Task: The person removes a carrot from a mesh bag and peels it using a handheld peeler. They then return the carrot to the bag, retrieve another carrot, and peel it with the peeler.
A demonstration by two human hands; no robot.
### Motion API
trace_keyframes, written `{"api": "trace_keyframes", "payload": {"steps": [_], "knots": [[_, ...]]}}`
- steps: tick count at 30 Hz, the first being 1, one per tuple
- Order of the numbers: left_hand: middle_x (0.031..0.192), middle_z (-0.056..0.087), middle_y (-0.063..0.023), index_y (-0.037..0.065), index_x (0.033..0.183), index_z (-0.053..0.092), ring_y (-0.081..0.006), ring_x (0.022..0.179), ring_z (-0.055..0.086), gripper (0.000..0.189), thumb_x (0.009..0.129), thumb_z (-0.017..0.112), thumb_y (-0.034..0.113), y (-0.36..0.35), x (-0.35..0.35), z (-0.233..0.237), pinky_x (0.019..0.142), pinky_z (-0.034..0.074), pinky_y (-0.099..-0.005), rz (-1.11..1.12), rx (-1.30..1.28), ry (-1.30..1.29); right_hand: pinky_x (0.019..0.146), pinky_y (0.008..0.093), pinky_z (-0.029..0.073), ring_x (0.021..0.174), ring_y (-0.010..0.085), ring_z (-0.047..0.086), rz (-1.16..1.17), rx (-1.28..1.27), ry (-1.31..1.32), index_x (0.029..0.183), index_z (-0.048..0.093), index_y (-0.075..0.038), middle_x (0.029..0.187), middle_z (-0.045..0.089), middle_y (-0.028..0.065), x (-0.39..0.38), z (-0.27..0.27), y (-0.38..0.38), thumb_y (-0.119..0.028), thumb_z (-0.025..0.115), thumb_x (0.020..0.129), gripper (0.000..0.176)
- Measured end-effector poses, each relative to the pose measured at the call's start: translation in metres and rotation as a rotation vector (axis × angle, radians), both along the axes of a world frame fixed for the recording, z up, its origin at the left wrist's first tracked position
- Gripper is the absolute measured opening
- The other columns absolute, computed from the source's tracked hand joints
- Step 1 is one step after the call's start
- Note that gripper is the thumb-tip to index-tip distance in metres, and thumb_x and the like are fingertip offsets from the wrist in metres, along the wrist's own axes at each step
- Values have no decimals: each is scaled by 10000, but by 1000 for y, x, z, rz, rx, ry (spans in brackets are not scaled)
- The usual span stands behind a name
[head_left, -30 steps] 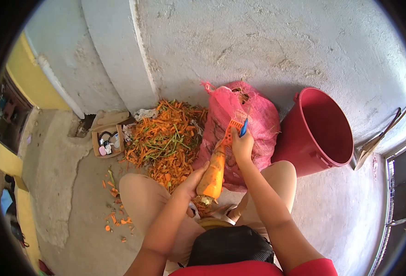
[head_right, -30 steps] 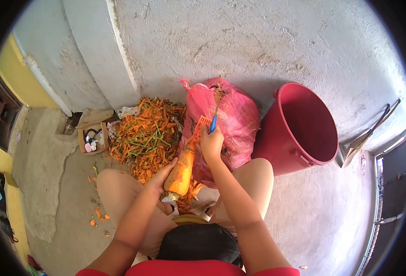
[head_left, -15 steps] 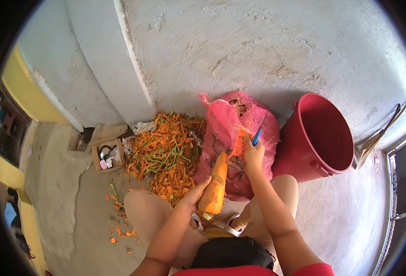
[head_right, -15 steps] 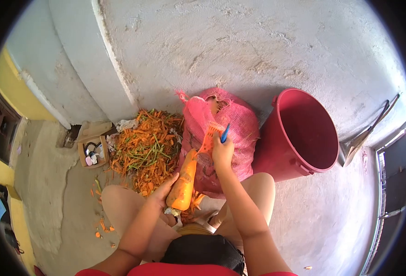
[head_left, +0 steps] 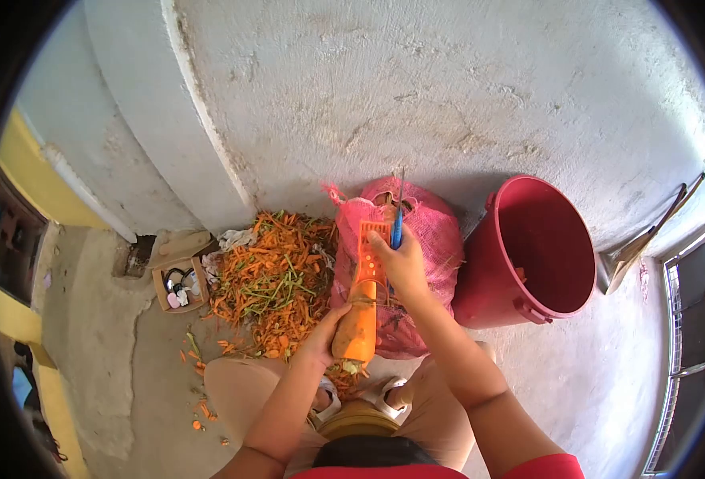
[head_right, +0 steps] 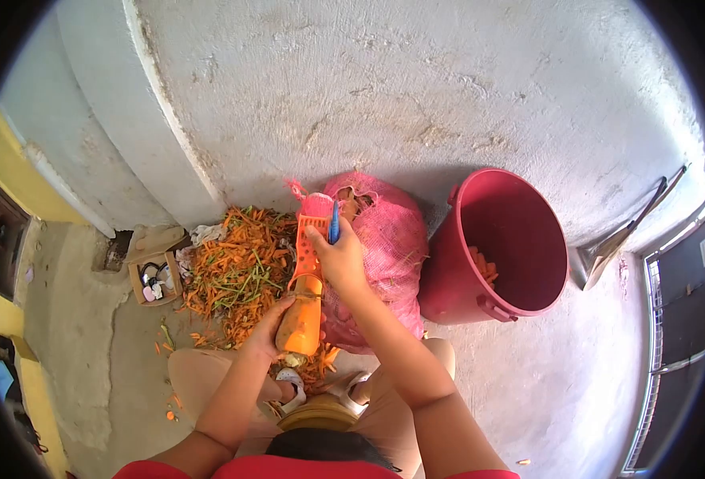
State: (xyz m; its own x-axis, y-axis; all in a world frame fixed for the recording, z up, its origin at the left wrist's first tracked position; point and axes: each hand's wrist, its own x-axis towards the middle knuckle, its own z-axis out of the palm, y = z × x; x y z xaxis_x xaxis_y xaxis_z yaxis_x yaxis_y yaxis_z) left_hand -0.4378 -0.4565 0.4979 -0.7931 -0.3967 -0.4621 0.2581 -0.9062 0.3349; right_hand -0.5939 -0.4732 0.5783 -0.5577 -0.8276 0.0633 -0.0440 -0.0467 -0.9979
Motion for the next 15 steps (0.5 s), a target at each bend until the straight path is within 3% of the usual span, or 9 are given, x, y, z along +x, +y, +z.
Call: {"api": "trace_keyframes", "payload": {"steps": [3, 9, 13, 15], "knots": [[954, 567, -179, 32, 1098, 459, -305, 800, 590, 397, 841, 447, 336, 8, 3, -6, 674, 503, -399, 24, 2, 67, 507, 207, 404, 564, 47, 479, 37, 80, 28, 826, 524, -9, 672, 548, 1, 10, -2, 38, -146, 616, 768, 175], [988, 574, -98, 53, 1112, 466, -215, 824, 590, 374, 860, 439, 328, 58, 35, 14, 698, 500, -344, -11, -71, 101, 462, 259, 358, 503, 76, 393, -169, -40, 107, 756, 477, -5, 568, 475, 22, 54, -32, 113, -130, 614, 757, 186], [1028, 558, -89, 60, 1124, 460, -192, 871, 575, 370, 866, 433, 323, 82, 48, 18, 738, 486, -330, 8, -93, 119, 491, 285, 377, 518, 99, 423, -170, -91, 105, 793, 496, 3, 581, 476, 42, 81, -29, 140, -138, 605, 765, 181], [1050, 551, -93, 65, 1120, 463, -195, 898, 567, 355, 869, 431, 314, 94, 55, 17, 754, 480, -338, 27, -57, 155, 505, 296, 391, 523, 145, 469, -168, -55, 275, 859, 498, 7, 612, 507, 89, 91, -26, 152, -142, 589, 773, 194]]}}
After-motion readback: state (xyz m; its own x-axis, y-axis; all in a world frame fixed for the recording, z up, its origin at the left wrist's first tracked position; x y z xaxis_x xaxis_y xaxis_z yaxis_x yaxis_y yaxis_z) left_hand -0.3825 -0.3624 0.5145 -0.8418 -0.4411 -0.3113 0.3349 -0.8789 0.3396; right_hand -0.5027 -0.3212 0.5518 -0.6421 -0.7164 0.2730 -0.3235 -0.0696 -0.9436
